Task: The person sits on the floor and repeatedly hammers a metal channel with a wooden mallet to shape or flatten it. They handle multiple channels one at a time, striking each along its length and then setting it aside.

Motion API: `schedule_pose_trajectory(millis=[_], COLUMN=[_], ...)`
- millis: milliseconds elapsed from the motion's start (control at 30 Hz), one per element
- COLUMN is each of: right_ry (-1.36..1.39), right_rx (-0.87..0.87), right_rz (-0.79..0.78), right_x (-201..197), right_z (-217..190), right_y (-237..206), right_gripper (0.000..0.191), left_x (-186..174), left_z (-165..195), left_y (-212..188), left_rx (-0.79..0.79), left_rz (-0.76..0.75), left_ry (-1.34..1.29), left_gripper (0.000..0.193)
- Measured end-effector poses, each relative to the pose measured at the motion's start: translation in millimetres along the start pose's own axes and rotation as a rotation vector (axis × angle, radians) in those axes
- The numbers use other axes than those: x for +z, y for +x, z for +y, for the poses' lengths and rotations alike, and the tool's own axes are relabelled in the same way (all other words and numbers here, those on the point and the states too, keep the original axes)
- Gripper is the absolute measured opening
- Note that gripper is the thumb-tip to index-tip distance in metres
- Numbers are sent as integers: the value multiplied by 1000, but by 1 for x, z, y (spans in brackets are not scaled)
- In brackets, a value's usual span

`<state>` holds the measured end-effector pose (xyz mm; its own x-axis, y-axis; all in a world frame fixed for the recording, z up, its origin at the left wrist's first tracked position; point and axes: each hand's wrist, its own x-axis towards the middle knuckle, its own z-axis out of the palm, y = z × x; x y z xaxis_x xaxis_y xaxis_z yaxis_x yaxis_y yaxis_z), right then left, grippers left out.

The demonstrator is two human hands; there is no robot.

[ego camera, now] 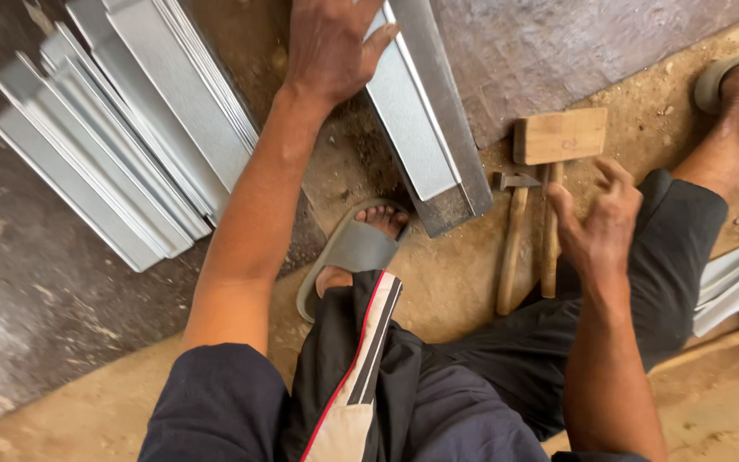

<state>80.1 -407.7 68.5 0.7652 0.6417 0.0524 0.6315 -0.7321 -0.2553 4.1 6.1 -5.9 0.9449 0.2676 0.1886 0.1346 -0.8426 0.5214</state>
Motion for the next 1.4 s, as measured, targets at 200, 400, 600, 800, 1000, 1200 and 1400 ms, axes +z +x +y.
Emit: schedule_pose_trajectory(millis=[200, 400, 600, 800, 1000, 1200, 1400], right_ry=[450, 346, 313, 224, 75, 96, 161], right_rx=[78, 186, -96, -214, -26, -314, -342], right_rz=[-278, -304, -406, -274, -421, -193, -245], right_x=[48, 30, 18, -6, 10, 36, 59], right_z=[-51, -7, -52, -57, -18, 14, 32], right_y=[25, 40, 16, 9, 50, 50, 46], right_gripper=[32, 37, 46, 42, 50, 43, 42], left_x=[-19, -17, -9, -22, -7, -10, -1], left_z=[34, 46, 53, 84, 104, 80, 75], left_y=[-18, -101, -130, -109, -81, -105, -118], left_rx=[243, 119, -37, -91, -55, -86, -71], left_rz=[329, 112, 45, 71, 180, 69, 136], left_ry=[342, 261, 168, 205, 21, 237, 277], left_gripper=[48, 50, 52, 51, 52, 46, 42])
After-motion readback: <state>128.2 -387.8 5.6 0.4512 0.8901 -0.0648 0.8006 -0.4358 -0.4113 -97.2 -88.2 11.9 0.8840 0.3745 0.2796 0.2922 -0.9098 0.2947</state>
